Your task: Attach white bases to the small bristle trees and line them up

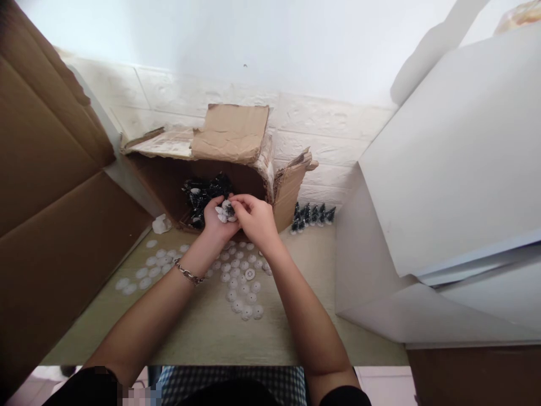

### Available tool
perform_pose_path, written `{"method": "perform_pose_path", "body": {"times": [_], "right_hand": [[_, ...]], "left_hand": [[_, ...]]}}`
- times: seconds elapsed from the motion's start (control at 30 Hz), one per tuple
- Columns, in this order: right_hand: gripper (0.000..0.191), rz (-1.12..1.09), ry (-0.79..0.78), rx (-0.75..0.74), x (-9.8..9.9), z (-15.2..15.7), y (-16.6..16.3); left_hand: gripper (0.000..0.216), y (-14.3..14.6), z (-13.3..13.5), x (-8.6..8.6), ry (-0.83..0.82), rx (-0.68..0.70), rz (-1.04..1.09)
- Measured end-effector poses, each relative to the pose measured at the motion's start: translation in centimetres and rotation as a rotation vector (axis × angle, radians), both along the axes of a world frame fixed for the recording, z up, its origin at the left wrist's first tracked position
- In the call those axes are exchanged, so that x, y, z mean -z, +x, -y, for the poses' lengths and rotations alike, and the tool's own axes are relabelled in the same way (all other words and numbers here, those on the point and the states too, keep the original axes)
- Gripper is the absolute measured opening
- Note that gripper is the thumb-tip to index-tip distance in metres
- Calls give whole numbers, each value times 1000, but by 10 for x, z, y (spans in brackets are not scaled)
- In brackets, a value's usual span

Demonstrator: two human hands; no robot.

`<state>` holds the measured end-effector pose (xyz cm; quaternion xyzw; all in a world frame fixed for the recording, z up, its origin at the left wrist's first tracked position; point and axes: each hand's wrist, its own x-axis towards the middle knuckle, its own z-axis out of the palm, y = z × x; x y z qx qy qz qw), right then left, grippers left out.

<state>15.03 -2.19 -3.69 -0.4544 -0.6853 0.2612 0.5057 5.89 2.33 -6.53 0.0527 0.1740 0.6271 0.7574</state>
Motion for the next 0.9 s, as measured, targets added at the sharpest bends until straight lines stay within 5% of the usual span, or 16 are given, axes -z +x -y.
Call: {"method": "perform_pose_path", "body": {"times": [0.9], "right_hand": [[20, -252, -175, -143, 1, -2, -2]], "left_hand": [[12, -2, 2, -4, 6, 32, 19]]}}
